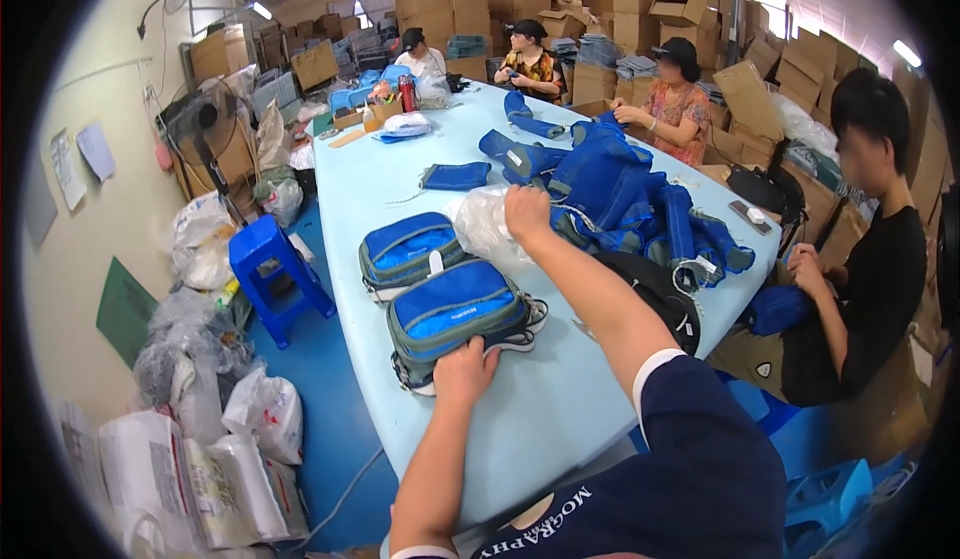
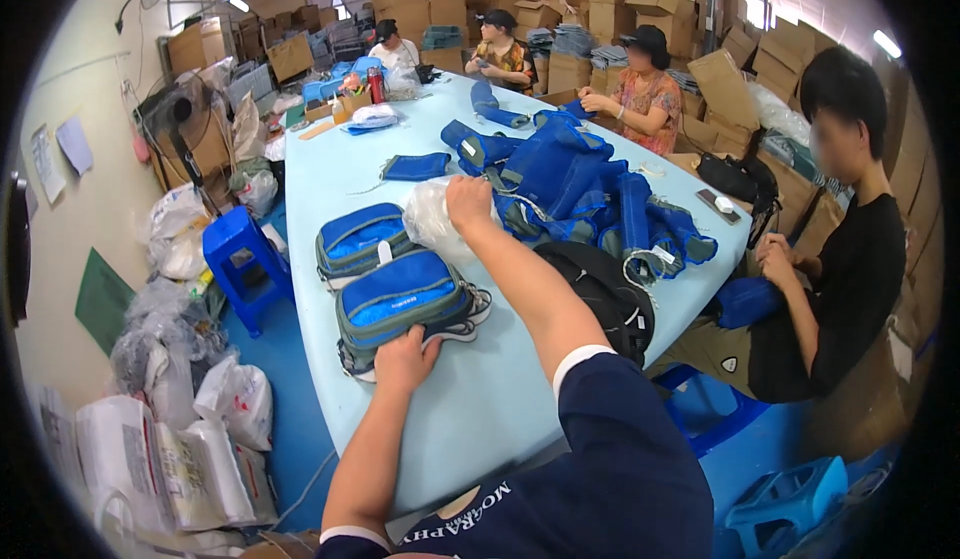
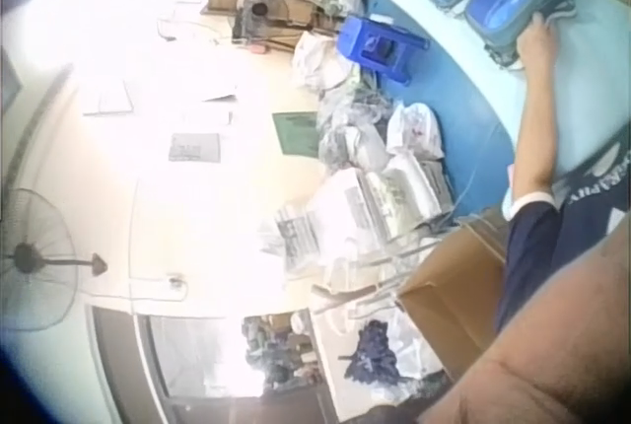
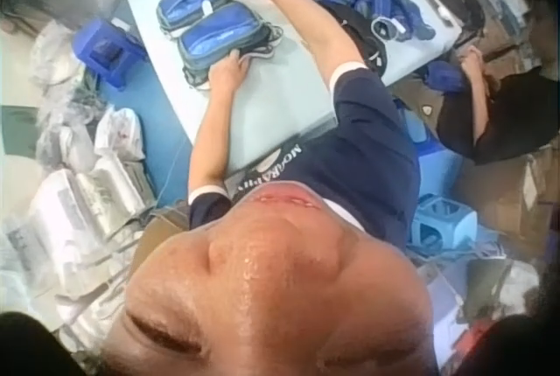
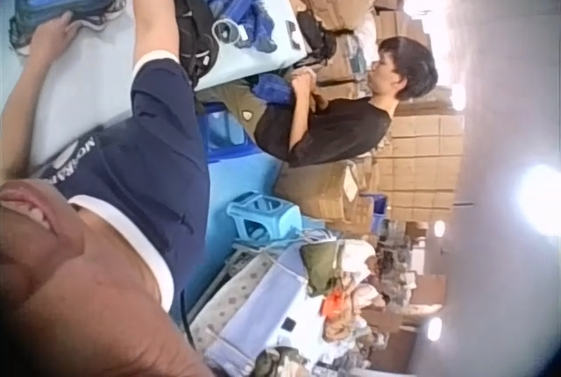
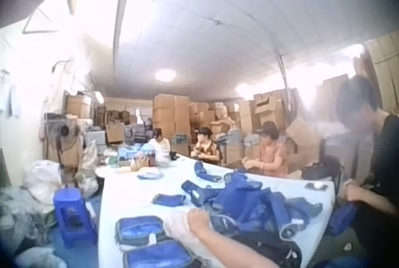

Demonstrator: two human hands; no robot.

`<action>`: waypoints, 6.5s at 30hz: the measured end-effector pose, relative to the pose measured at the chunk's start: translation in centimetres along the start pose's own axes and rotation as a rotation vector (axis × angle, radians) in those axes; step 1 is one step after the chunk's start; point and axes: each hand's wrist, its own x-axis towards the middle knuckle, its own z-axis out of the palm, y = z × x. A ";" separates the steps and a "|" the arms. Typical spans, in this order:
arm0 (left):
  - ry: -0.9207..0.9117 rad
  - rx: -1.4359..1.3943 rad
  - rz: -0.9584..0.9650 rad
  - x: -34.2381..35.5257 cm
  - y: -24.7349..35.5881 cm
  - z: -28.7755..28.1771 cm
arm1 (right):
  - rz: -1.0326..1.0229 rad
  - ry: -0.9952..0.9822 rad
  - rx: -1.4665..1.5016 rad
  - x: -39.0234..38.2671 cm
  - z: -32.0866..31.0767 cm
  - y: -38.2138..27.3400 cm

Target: Inspecting small blue bags, trimming loose threads with nippers, and attaching shoulder straps.

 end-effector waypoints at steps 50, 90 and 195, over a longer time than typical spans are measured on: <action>-0.197 -0.035 0.145 -0.6 0.6 -0.6 | 0.788 -0.301 1.629 -23.0 -5.5 2.4; -0.509 -0.977 -0.619 6.2 2.1 -5.9 | 0.862 -0.882 1.815 -24.2 -12.1 0.9; -0.053 0.136 -0.048 -1.1 6.3 -2.4 | 0.327 -0.728 0.749 -27.7 -17.2 -0.6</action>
